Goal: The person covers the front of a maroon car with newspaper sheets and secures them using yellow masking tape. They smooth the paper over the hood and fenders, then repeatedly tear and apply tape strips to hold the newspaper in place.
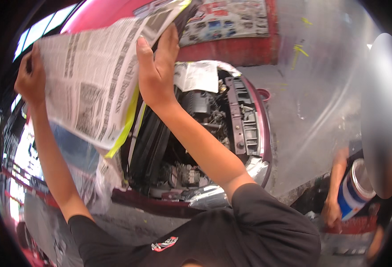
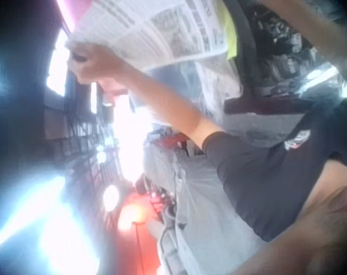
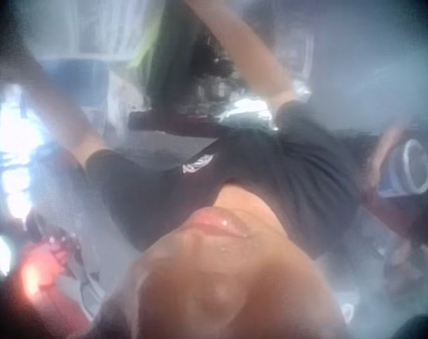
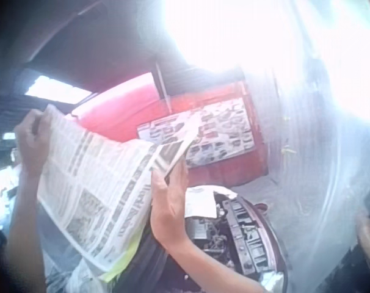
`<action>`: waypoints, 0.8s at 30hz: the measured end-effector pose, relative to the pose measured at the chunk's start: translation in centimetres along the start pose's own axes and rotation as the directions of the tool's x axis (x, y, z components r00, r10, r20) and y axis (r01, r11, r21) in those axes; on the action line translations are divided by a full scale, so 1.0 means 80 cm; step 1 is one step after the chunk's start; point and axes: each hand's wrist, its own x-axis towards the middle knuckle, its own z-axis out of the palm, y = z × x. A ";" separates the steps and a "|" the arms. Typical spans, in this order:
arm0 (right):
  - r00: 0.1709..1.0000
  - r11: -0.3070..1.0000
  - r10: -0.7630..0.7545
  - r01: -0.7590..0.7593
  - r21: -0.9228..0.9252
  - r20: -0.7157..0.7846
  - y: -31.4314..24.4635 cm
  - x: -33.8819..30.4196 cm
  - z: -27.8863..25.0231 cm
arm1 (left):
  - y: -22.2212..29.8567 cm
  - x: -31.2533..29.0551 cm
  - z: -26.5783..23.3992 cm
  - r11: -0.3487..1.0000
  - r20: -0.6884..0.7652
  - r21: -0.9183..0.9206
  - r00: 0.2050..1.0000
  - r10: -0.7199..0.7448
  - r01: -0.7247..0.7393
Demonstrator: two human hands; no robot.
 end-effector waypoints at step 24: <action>0.496 0.360 0.742 -0.862 0.356 0.451 -0.060 -0.191 0.002 | 0.010 -0.015 0.014 0.962 -0.049 -0.225 0.984 -0.172 0.157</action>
